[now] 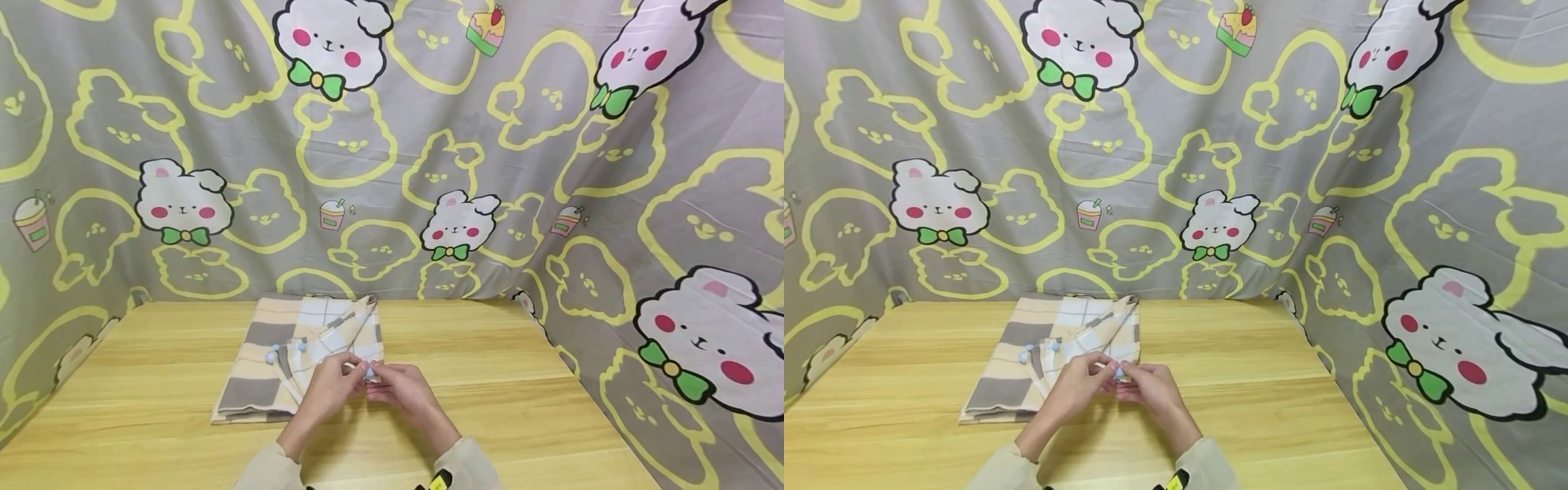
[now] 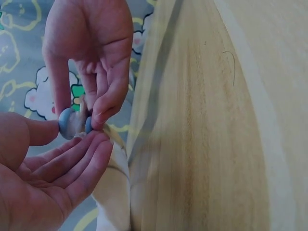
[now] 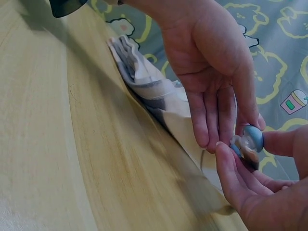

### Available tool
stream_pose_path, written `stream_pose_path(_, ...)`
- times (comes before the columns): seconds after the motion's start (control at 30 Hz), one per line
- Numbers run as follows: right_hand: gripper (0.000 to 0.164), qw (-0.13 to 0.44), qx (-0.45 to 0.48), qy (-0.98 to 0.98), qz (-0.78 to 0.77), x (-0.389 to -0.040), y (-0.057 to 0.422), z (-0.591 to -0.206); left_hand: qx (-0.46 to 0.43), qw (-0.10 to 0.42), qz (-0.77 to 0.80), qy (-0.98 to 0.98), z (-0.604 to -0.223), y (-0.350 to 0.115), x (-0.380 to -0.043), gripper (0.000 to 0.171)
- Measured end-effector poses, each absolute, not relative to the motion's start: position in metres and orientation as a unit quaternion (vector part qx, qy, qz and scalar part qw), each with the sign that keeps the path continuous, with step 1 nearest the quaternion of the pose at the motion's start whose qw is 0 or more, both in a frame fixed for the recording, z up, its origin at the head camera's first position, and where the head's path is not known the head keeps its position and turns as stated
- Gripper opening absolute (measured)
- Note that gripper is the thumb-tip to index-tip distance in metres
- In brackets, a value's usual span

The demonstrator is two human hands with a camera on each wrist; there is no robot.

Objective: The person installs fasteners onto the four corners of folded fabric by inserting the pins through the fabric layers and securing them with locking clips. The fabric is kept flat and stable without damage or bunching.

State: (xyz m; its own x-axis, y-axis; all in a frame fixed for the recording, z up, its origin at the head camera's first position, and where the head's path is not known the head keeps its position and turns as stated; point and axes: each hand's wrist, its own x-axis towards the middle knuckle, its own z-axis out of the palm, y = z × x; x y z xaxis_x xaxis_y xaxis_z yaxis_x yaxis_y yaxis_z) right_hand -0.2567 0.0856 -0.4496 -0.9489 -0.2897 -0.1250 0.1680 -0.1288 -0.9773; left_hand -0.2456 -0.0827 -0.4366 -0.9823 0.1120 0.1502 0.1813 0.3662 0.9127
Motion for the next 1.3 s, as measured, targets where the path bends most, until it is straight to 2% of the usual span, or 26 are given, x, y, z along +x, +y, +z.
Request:
stream_pose_path(0.33, 0.045, 0.155, -0.055, 0.669, -0.725, -0.2568, 0.0876, -0.4479, -0.101, 0.027, -0.536, -0.838, -0.4357, -0.0830, -0.2436, 0.019)
stream_pose_path(0.8, 0.034, 0.125, -0.065, 0.795, -0.589, -0.2563, 0.0915, -0.4534, -0.157, 0.011, -0.445, -0.882, -0.4423, -0.0862, -0.2405, 0.020)
stream_pose_path(1.3, 0.024, 0.112, -0.082, 0.829, -0.542, -0.2547, 0.0938, -0.4537, -0.152, -0.015, -0.417, -0.896, -0.4435, -0.0853, -0.2358, 0.024)
